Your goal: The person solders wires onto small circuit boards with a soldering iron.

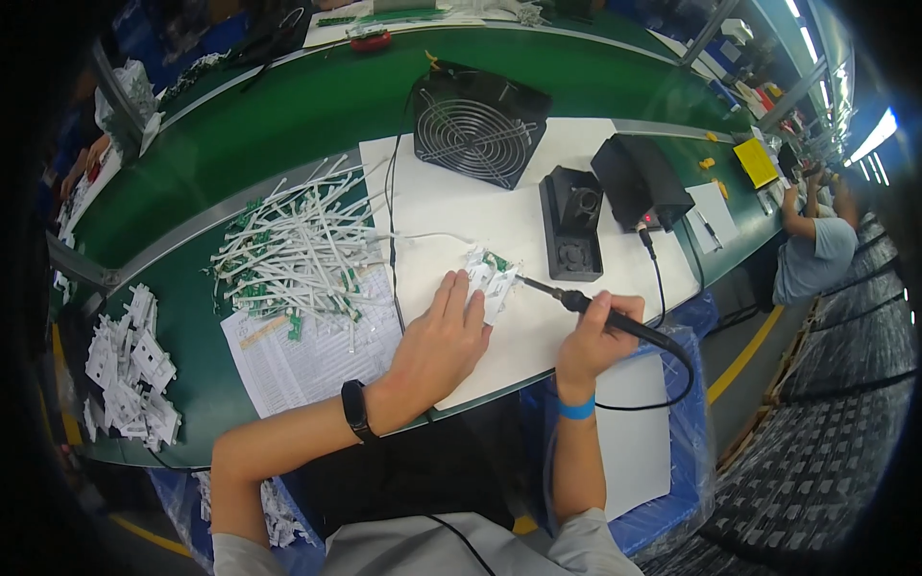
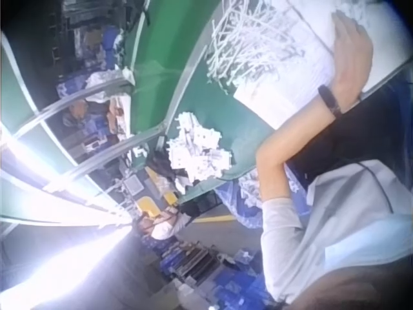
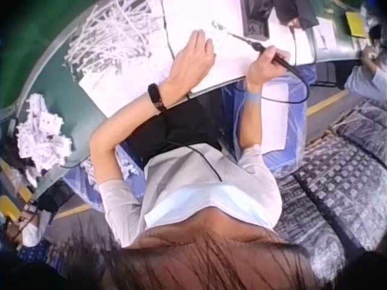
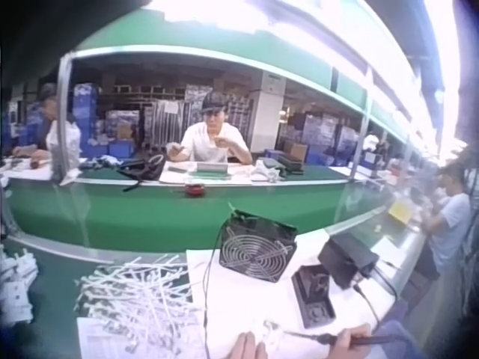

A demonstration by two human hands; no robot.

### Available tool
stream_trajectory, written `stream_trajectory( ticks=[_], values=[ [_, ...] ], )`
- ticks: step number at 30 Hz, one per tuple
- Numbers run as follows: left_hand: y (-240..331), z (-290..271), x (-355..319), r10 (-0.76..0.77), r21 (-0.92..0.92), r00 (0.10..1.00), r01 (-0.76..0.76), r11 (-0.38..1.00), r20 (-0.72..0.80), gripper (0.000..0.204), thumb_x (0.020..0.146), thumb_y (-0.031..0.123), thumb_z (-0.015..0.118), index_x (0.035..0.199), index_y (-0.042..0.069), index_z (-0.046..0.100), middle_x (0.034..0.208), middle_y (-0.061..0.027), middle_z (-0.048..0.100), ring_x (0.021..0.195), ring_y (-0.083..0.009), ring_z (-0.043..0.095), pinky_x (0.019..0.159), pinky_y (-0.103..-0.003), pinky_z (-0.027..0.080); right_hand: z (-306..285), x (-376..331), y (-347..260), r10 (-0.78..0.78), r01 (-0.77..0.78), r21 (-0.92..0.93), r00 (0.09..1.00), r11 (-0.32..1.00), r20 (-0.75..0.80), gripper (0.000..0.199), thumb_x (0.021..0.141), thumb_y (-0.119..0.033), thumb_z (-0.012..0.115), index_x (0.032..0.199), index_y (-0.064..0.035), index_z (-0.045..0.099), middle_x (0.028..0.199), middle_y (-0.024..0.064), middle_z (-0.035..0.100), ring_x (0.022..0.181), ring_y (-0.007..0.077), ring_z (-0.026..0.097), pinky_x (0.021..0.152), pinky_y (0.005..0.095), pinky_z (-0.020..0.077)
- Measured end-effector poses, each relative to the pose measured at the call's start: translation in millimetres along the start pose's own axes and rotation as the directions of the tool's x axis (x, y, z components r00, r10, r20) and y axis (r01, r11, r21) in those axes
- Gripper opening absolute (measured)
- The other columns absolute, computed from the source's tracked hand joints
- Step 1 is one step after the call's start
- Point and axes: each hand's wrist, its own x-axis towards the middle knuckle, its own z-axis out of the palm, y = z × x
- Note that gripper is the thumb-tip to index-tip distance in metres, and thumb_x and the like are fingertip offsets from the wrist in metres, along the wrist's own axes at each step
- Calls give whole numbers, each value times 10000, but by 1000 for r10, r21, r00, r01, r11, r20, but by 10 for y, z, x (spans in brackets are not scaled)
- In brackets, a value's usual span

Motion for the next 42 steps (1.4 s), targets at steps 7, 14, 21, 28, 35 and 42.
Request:
stream_trajectory(
  ticks=[7, 14, 21, 28, 35, 42],
  values=[
    [22, 2, 11, 14, 4, 1000, -14, 1000, 0, 445, 894, 209, 688, 1197, -108, 613, 1318, -336, 556, 1297, -419, 526, 953, -361, 562, -74, 594, 1, -297, 285, -136, 952, 949, -78, 147, 1018, -133, 616, 927, -49, 537, 805, -4, 535, 677, 40, 475, 592, 189, 384],
    [11, -40, 17, 3, -115, 1000, -1, 993, 16, 405, 869, 42, 595, 1222, -157, 593, 1304, -404, 557, 1288, -460, 530, 1064, -392, 486, 380, 920, 185, -140, 188, -242, 969, 952, 204, 159, 970, -122, 686, 917, -5, 590, 754, 26, 588, 686, 82, 543, 593, 258, 432],
    [5, -34, 9, -39, -155, 999, 35, 987, -22, 484, 902, 278, 691, 1195, -99, 617, 1314, -324, 550, 1290, -408, 519, 949, -380, 550, 408, 950, 283, -71, 168, -214, 914, 962, 400, 148, 951, -104, 710, 968, 5, 610, 826, 46, 649, 746, 82, 572, 680, 232, 463],
    [-60, -40, 64, -90, -231, 994, 75, 970, -55, 372, 860, 242, 735, 1069, -41, 613, 1208, -256, 555, 1165, -400, 560, 851, -403, 562, 367, 868, 272, 49, -9, -107, 926, 994, 374, 319, 885, -118, 793, 1085, 1, 576, 801, 8, 564, 728, 74, 515, 656, 223, 432],
    [-374, -1267, 164, -189, -544, 948, 303, 783, 257, 381, 760, 265, 798, 947, -41, 671, 981, -216, 646, 940, -387, 645, 838, -457, 532, -14, 234, -49, 152, -37, -288, 909, 957, 388, 157, 970, -108, 676, 915, -41, 545, 772, -20, 503, 710, 54, 456, 608, 237, 381],
    [-2856, -2038, 155, -774, -86, 633, 771, 631, -5, 381, 691, 244, 818, 908, -49, 707, 1007, -275, 719, 905, -399, 720, 753, -411, 593, -30, -332, -599, 202, -87, -220, 785, 972, 586, 123, 951, -54, 657, 893, -43, 548, 721, -49, 489, 639, 20, 423, 544, 212, 317]
  ],
)
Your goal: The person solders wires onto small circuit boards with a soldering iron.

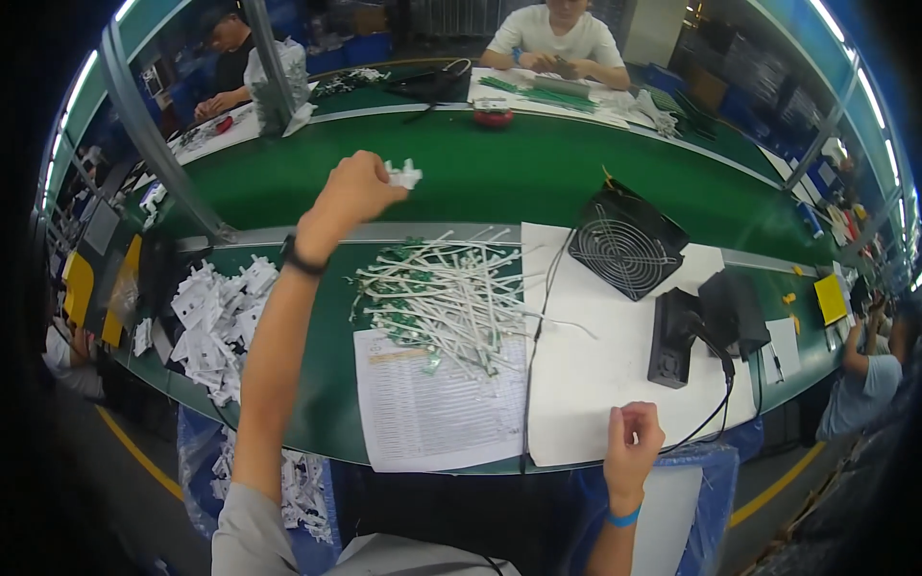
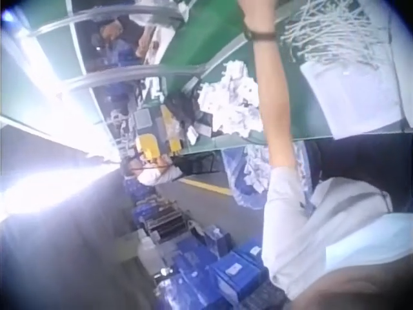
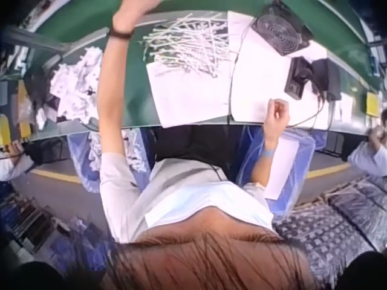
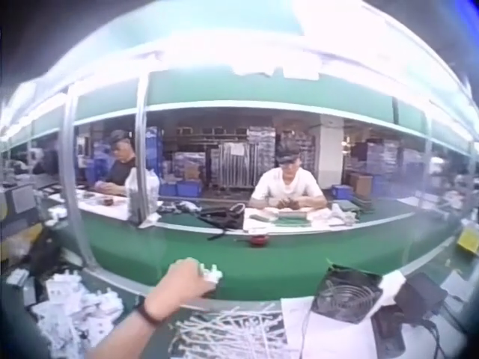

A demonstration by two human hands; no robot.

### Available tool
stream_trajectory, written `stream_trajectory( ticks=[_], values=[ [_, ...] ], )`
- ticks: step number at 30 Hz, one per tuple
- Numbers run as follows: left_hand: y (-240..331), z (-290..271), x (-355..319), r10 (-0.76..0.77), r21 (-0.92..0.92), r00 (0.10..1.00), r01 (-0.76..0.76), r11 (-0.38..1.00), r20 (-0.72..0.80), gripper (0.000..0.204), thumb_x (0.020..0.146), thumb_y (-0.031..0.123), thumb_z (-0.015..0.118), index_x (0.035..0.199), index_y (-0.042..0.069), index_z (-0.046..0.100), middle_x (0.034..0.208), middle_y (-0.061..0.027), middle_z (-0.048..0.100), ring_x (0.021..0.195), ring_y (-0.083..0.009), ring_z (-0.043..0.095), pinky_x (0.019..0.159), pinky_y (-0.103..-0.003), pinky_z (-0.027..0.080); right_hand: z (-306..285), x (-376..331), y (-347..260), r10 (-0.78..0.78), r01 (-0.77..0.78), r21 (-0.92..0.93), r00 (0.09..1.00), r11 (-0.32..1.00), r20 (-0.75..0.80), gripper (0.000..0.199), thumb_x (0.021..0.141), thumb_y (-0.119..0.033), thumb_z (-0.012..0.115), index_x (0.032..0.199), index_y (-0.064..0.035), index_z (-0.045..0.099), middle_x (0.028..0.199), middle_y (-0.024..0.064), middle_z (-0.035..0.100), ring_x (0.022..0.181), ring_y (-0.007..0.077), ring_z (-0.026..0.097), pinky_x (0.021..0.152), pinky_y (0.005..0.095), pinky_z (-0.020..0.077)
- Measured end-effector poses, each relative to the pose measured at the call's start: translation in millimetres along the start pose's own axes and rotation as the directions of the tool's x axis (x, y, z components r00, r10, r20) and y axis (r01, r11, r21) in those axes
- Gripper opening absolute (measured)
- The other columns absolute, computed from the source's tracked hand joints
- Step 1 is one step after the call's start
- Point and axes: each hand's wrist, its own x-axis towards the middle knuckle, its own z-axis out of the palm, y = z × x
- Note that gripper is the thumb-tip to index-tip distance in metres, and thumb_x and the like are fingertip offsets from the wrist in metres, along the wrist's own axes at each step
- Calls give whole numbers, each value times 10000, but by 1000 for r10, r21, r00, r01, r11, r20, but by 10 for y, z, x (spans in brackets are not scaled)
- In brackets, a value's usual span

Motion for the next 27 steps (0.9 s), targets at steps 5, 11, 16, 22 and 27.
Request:
stream_trajectory(
  ticks=[5, 11, 16, 22, 27],
  values=[
    [-1675, 805, 733, -50, 310, 959, 140, 940, -281, 821, 849, 451, 750, 1463, 5, 437, 1537, -330, 359, 1409, -489, 379, 1110, -611, 355, 640, 117, -565, -241, 229, 78, 914, 970, 326, 118, 867, -19, 731, 893, -11, 616, 704, 61, 604, 551, 115, 539, 520, 263, 412],
    [-2086, 194, 307, -195, 696, 953, 301, 652, -230, 971, 877, 652, 604, 1582, 71, 272, 1622, -256, 267, 1489, -431, 259, 1183, -658, 139, 1615, 454, -1319, -438, 471, 94, 705, 877, 558, 171, 865, -144, 748, 908, -19, 639, 742, 100, 591, 666, 286, 590, 606, 382, 481],
    [-2221, -619, -112, -329, 662, 938, 179, 728, 108, 601, 759, 528, 749, 1109, 41, 753, 1120, -178, 744, 1026, -363, 720, 946, -563, 523, 2909, 1056, -1208, -639, 771, -108, 590, 628, 493, 149, 867, -137, 707, 934, -7, 681, 938, 165, 640, 912, 348, 631, 770, 464, 509],
    [-2198, -1112, -989, -242, 535, 914, 33, 844, 326, 726, 764, 609, 738, 1049, -58, 720, 1040, -264, 719, 1011, -417, 692, 881, -463, 546, 3354, 1151, -1181, -487, 806, -346, 573, 481, 659, 216, 830, -223, 752, 816, -9, 728, 959, 183, 696, 936, 337, 696, 808, 436, 539],
    [-2000, -1079, -1599, 222, 498, 974, -217, 839, 50, 611, 801, 549, 748, 1009, -23, 710, 1137, -202, 658, 1070, -347, 622, 925, -421, 493, 3252, 1167, -1243, -593, 839, -286, 533, 463, 604, 153, 877, -168, 691, 851, -18, 708, 830, 146, 691, 795, 330, 696, 730, 443, 545]
  ],
)
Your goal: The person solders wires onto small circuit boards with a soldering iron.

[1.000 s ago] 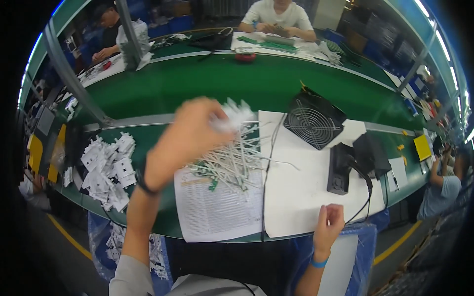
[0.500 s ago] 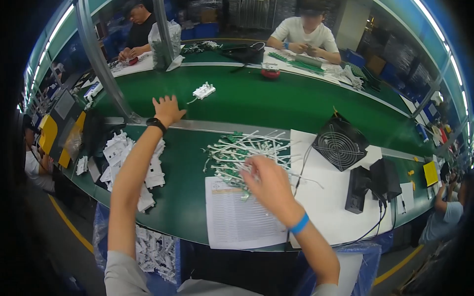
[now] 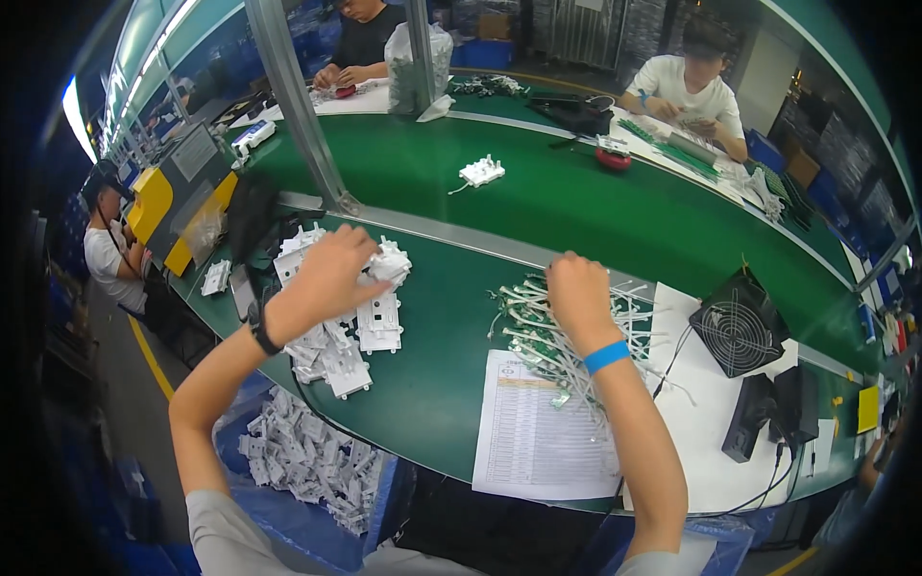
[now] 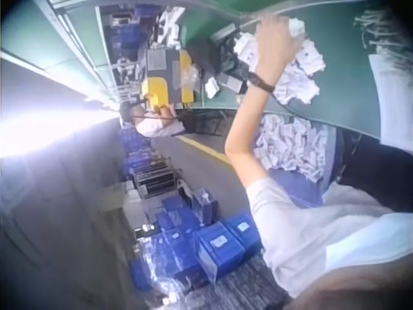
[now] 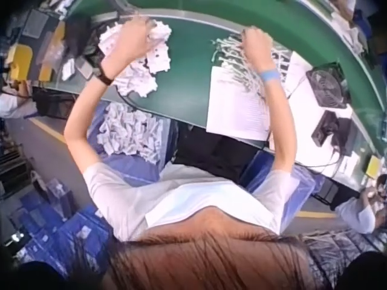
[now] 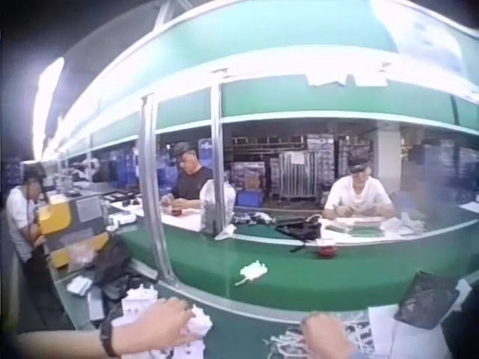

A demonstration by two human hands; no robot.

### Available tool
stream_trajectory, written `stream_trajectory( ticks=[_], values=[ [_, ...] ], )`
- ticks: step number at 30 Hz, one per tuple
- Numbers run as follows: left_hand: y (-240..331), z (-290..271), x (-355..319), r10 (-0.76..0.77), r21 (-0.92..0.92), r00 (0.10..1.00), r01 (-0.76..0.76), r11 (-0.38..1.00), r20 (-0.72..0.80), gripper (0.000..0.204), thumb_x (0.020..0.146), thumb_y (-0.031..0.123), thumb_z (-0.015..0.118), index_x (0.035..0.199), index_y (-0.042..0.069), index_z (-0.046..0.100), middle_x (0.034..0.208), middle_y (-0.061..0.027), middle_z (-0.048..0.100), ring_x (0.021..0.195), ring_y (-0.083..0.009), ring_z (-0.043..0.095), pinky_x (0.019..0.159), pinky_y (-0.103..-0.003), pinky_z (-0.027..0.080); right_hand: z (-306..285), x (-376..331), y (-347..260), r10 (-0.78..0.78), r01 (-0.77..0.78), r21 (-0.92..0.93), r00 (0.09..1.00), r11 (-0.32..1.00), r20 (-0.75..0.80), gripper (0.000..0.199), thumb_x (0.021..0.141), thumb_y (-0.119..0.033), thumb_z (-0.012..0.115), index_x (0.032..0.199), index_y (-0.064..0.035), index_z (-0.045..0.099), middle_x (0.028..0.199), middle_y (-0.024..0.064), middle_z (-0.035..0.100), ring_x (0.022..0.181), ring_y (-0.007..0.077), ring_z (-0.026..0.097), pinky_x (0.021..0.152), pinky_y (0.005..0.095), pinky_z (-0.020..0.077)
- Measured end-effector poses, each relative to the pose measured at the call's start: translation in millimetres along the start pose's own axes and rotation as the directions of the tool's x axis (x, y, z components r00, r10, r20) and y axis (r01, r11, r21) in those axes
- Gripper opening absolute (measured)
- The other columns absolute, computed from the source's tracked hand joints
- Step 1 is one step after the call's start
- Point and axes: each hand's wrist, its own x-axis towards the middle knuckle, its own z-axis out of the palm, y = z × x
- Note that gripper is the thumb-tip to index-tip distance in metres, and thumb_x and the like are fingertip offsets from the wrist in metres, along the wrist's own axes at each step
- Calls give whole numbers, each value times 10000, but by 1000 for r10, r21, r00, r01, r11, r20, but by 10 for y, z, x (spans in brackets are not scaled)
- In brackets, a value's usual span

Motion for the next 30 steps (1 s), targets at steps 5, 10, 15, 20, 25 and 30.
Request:
stream_trajectory(
  ticks=[5, 10, 15, 20, 25, 30],
  values=[
    [318, 111, -231, 29, 102, 988, -45, 994, 150, 724, 719, 648, 769, 1007, -14, 719, 977, -187, 706, 1020, -330, 641, 955, -448, 442, -410, 28, -49, 73, 4, 203, 925, 979, -372, 103, 967, -122, 598, 954, -37, 655, 871, 147, 665, 786, 358, 672, 688, 461, 522],
    [542, 328, -230, 66, 86, 963, -92, 992, 261, 506, 688, 462, 811, 925, 25, 720, 954, -179, 712, 984, -328, 663, 873, -446, 478, -824, -138, 173, 273, 104, 479, 708, 872, -652, 173, 1017, -43, 544, 1145, -43, 662, 866, 103, 666, 704, 189, 659, 646, 311, 524],
    [666, 505, -319, 102, -64, 991, -97, 993, 85, 151, 711, 66, 709, 841, -4, 681, 847, -183, 693, 889, -349, 671, 738, -460, 548, -1275, -337, 391, 503, 129, 659, 544, 741, -672, 234, 1081, -141, 478, 1173, -2, 643, 879, 68, 642, 731, 117, 616, 676, 254, 490],
    [714, 507, -205, 45, -259, 993, -14, 966, 113, 288, 765, 13, 643, 1049, -3, 688, 944, -202, 693, 923, -367, 677, 808, -465, 553, -1681, -569, 368, 432, 236, 577, 462, 782, -775, 271, 1095, -187, 462, 1209, -2, 623, 897, 80, 651, 730, 116, 610, 689, 247, 484],
    [906, 313, -48, -32, -684, 999, 23, 729, -1, 487, 812, -49, 556, 1291, 17, 609, 1147, -170, 714, 958, -248, 708, 847, -364, 552, -1885, -867, 1, 428, 170, 715, 700, 679, -573, 228, 1062, -100, 502, 1114, 11, 694, 827, 44, 653, 626, 82, 546, 546, 211, 412],
    [1357, 75, 39, 91, -935, 930, 352, 49, 356, 601, 938, -55, 479, 1517, 57, 362, 1283, -148, 684, 997, -142, 676, 842, -278, 553, -1542, -1172, -383, 189, 137, 763, 927, 632, -323, 338, 955, 31, 562, 1264, -66, 658, 794, 84, 656, 656, 150, 614, 598, 285, 488]
  ],
)
